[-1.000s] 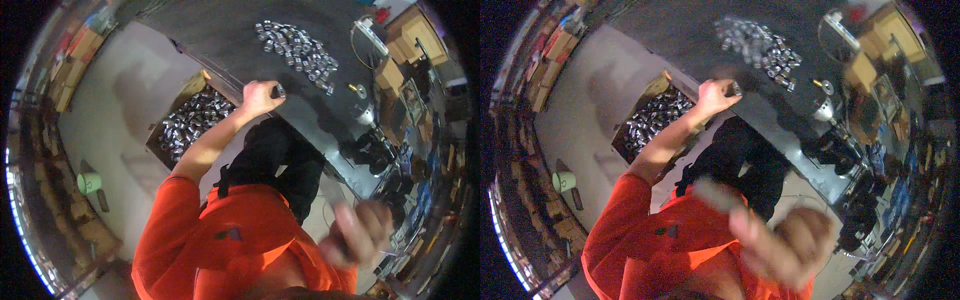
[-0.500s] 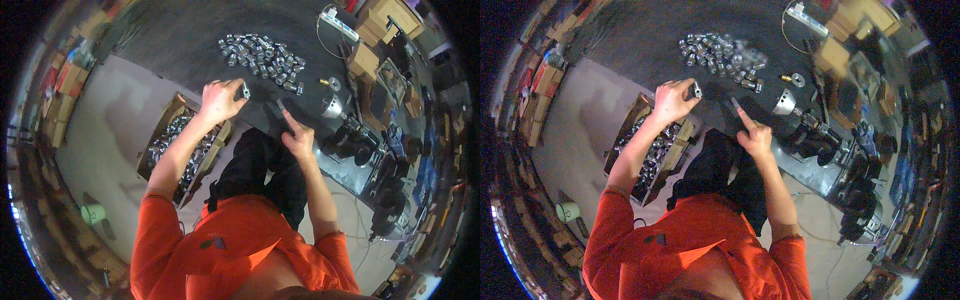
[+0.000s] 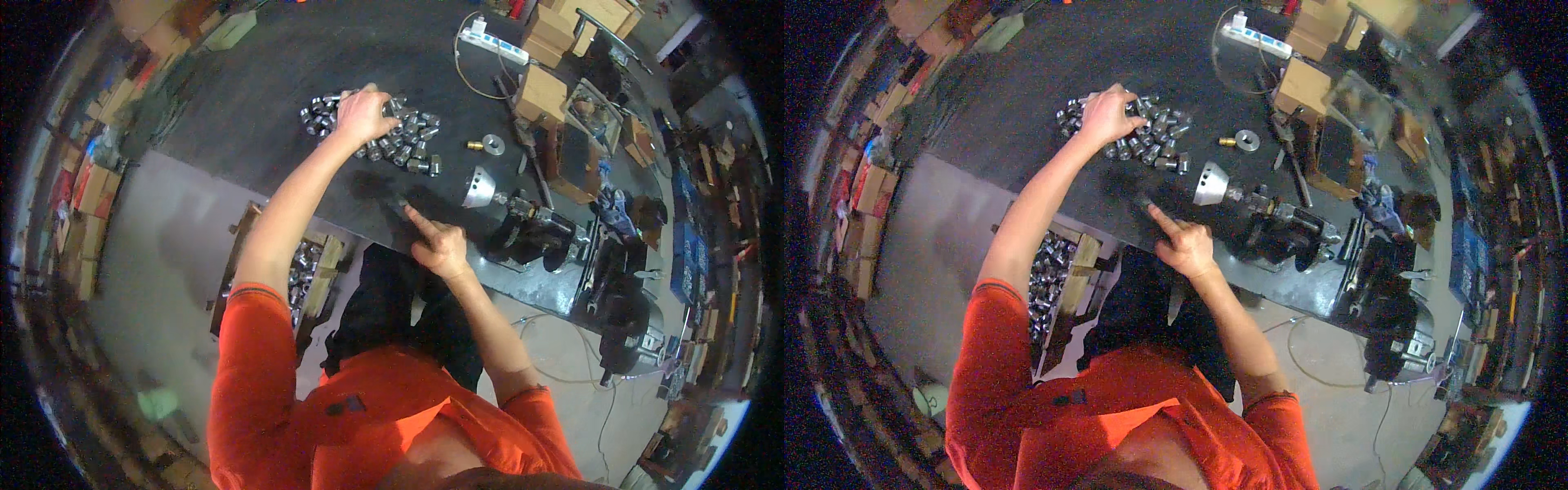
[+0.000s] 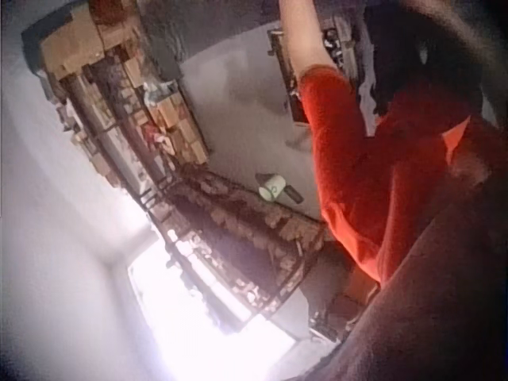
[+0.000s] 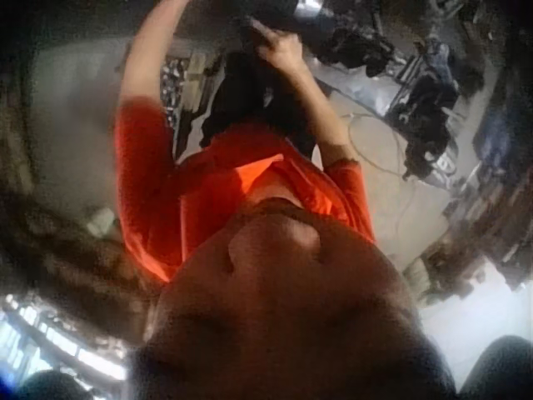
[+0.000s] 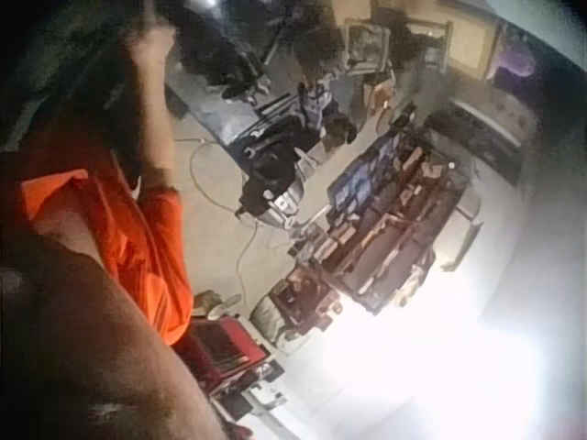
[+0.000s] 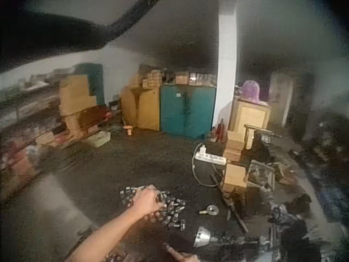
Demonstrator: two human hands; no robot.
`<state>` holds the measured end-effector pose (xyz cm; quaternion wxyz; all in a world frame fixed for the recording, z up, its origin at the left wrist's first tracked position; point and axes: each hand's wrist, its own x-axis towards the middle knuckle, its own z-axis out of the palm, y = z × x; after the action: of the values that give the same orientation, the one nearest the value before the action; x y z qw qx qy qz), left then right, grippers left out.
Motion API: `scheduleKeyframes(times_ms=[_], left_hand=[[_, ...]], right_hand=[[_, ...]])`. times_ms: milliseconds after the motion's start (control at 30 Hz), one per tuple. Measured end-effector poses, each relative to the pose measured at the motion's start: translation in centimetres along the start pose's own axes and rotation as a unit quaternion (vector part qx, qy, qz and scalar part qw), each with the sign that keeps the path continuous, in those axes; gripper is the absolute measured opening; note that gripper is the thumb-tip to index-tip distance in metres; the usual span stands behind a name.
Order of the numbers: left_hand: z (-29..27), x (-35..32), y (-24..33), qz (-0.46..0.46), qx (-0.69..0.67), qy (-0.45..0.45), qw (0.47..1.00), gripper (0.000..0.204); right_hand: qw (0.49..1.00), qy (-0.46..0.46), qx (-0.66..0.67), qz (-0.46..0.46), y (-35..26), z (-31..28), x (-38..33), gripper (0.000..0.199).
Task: The person is deburring small cylindrical metal parts using a file. They pick up each part from a pile on the table, hold it with their left hand, and file the edges with their right hand. After filing, they place the part into a cardboard box.
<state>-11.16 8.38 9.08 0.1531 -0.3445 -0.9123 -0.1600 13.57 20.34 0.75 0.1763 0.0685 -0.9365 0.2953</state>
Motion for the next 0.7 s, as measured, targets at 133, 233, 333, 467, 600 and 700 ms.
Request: scheduleKeyframes(times_ms=[133, 233, 333, 467, 600, 700], left_hand=[[3.2, 3.7, -1.6, -0.115, 0.028, -0.057, 0.991, 0.049], [4.4, 5.6, -2.3, -0.160, 0.020, -0.096, 0.982, 0.054], [4.5, 6.5, -2.6, -0.170, 0.032, -0.114, 0.978, 0.055], [3.7, 5.5, -4.7, -0.122, 0.025, -0.074, 0.990, 0.050], [0.1, 0.6, -6.4, 0.034, -0.023, 0.063, 0.997, 0.048], [-5.3, -8.2, -6.5, -0.021, -0.029, 0.015, 0.999, 0.040]], right_hand=[[1.000, -0.004, -0.007, -0.006, 0.3, 0.6, -0.1, 0.072], [1.000, -0.008, -0.021, 0.011, 0.2, 0.4, 0.1, 0.072], [0.999, -0.016, -0.014, 0.026, -0.1, -0.2, 0.2, 0.072], [0.998, -0.047, -0.022, 0.034, -0.5, -0.1, 0.4, 0.072], [0.998, -0.006, 0.064, 0.010, -0.3, -0.2, 0.5, 0.066], [0.995, -0.028, 0.081, 0.047, 0.1, -0.5, 0.0, 0.065]])
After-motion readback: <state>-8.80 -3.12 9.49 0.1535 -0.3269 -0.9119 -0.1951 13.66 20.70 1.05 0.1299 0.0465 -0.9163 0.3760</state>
